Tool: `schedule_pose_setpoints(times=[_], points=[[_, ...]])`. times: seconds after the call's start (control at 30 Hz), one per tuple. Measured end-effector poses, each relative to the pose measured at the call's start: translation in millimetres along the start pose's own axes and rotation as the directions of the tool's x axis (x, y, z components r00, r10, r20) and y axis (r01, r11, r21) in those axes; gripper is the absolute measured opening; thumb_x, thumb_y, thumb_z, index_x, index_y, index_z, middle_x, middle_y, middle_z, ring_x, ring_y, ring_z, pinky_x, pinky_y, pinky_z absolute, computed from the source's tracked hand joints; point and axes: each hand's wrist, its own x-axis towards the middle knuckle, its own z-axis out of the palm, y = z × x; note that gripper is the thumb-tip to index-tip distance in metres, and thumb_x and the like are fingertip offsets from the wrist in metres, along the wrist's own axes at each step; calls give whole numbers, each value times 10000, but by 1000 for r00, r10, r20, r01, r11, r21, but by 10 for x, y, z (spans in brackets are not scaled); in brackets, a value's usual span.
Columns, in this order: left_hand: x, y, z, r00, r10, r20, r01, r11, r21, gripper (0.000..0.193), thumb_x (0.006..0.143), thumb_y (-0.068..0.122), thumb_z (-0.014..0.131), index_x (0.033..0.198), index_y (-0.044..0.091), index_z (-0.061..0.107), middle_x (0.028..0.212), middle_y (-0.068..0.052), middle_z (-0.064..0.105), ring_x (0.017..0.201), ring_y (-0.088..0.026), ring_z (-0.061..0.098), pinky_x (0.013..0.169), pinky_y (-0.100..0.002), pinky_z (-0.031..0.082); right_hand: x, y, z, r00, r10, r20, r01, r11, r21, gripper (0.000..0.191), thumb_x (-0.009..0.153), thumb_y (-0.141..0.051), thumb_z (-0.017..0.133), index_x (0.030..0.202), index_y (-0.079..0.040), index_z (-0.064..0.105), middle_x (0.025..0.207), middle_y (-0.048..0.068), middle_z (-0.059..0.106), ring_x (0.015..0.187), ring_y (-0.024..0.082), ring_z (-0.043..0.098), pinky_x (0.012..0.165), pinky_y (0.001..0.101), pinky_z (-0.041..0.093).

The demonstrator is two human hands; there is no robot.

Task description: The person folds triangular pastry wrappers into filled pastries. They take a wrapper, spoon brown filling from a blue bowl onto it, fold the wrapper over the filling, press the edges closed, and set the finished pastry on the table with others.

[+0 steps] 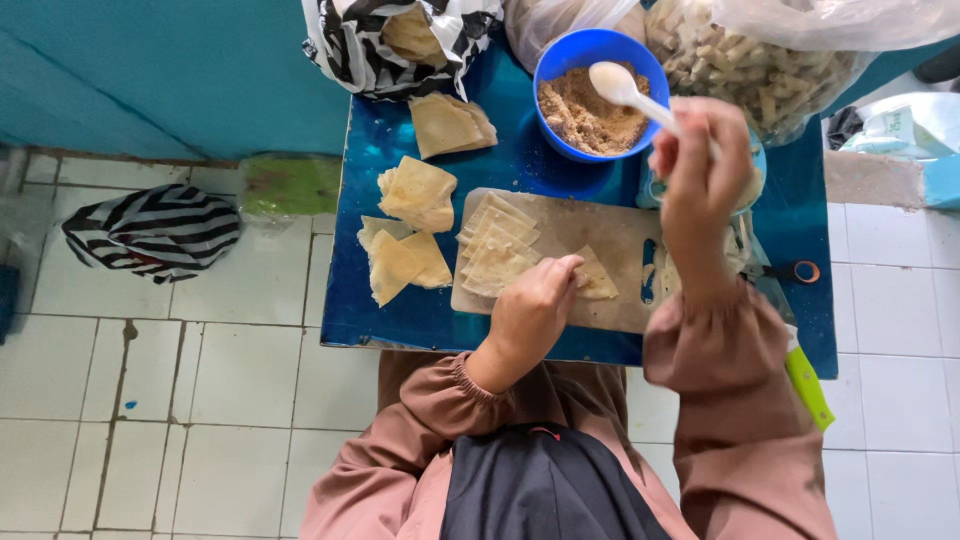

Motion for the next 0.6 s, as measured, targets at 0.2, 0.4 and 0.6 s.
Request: schedule_pose_setpoints(times=[0.2,0.4,0.6], points=[[-11,-17,10,1000,-11,7,10,999,51,205,978,94,652,1180,97,621,969,-87,669,893,-291,678,746,-392,544,399,24,169,915,-345,209,399,699,-594,326,1056,-85,626,1324,80,537,1157,236,585,1082,342,586,916,462,485],[21,-54,-19,999,-27,27,25,998,61,202,980,106,658,1180,96,626,950,-90,658,868,-291,671,732,-395,541,-622,-371,-138,975,156,156,-24,778,-628,113,1011,-104,725,1025,-31,640,982,129,620,806,284,627,745,395,507],[16,-58,-21,999,-17,47,16,1000,3,240,984,73,656,1221,76,616,985,-113,653,889,-316,666,756,-405,540,-1214,-362,-177,947,247,205,-37,718,-695,176,874,-128,766,963,-29,651,958,140,620,873,349,618,759,438,488]])
